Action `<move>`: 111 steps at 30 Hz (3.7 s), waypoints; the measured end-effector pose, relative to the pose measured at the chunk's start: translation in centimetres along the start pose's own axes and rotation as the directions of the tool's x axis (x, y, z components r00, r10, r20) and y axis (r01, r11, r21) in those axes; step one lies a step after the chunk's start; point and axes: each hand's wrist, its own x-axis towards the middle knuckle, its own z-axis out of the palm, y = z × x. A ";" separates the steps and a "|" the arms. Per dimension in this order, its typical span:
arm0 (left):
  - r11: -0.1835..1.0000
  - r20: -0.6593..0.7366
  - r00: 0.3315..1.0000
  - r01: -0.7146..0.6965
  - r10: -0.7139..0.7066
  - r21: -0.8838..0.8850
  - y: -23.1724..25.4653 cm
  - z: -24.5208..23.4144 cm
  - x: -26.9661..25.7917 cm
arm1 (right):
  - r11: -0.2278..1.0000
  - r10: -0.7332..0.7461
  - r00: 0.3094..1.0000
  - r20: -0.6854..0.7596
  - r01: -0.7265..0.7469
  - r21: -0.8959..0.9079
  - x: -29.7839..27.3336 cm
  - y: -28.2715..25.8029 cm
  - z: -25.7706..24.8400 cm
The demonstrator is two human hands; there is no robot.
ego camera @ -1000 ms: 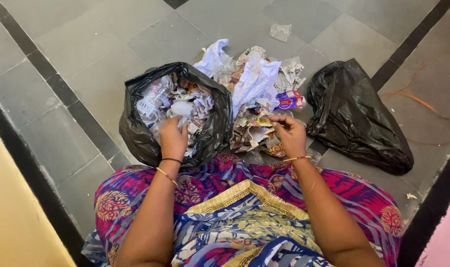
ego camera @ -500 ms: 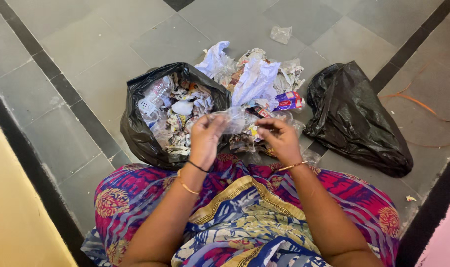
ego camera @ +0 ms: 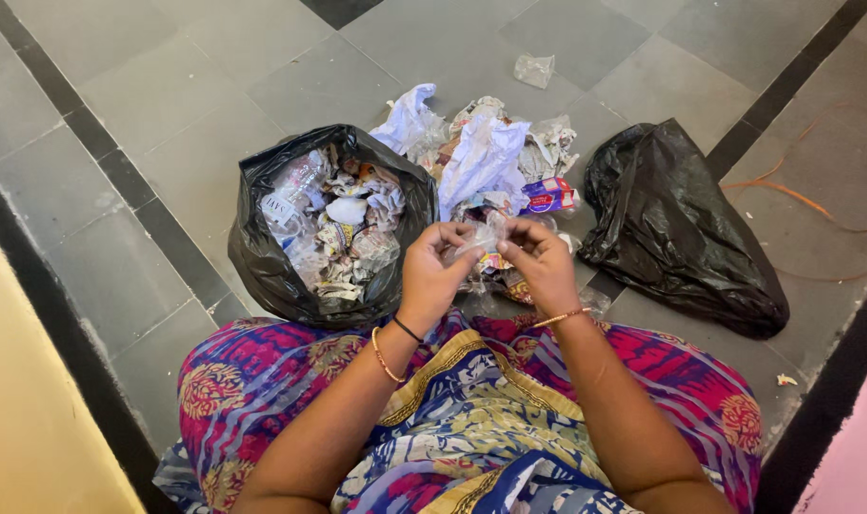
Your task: The person sits on a tiled floor and sorts mixed waste from a black plastic bag by hand. They pick up items such as plastic wrappers, paper, and fabric scraps, separate them, and place them into piles or back into the bag.
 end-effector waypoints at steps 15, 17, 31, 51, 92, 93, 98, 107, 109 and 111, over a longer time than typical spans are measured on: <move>0.891 0.260 0.932 0.327 -0.251 -0.315 3.5 -0.8 0.2 | 0.999 0.051 0.978 0.201 -0.051 -0.003 0.5 0.5 -1.6; 0.914 0.252 0.924 0.343 -0.287 -0.219 2.8 -0.9 0.1 | 0.998 0.056 0.975 0.217 -0.050 -0.035 0.5 0.5 -1.9; 0.928 0.296 0.887 0.373 -0.355 -0.006 -1.9 -2.0 0.1 | 0.990 0.117 0.949 0.292 -0.088 -0.111 1.0 1.9 -2.8; 0.982 0.077 0.990 0.108 -0.120 0.152 -0.5 -1.0 -0.3 | 0.881 0.293 0.829 0.476 -0.428 0.203 -0.1 0.2 -1.0; 0.835 0.118 0.844 0.536 -0.523 -0.126 -2.5 -10.3 3.0 | 0.907 0.327 0.904 0.275 -0.382 0.179 1.2 3.6 -1.0; 0.901 0.006 0.907 0.419 -0.422 0.114 -2.2 -10.9 3.3 | 0.935 0.298 0.929 0.221 -0.330 0.127 1.3 3.6 -1.1; 0.279 -0.097 0.983 0.051 0.157 0.959 -1.2 -14.0 3.5 | 0.988 -0.054 0.998 -0.025 0.050 -0.147 2.0 4.0 -1.7; -0.133 -0.198 0.977 0.207 0.078 0.969 -5.7 -19.2 4.0 | 0.985 -0.074 0.992 -0.105 0.056 -0.163 3.3 5.4 -3.2; -0.135 -0.215 0.975 0.220 0.053 0.966 -7.0 -20.0 4.1 | 0.986 -0.092 0.989 -0.111 0.075 -0.152 3.6 5.7 -3.3; -0.153 -0.228 0.973 0.232 0.040 0.961 -7.8 -20.8 4.1 | 0.985 -0.117 0.986 -0.122 0.100 -0.137 3.8 6.0 -3.4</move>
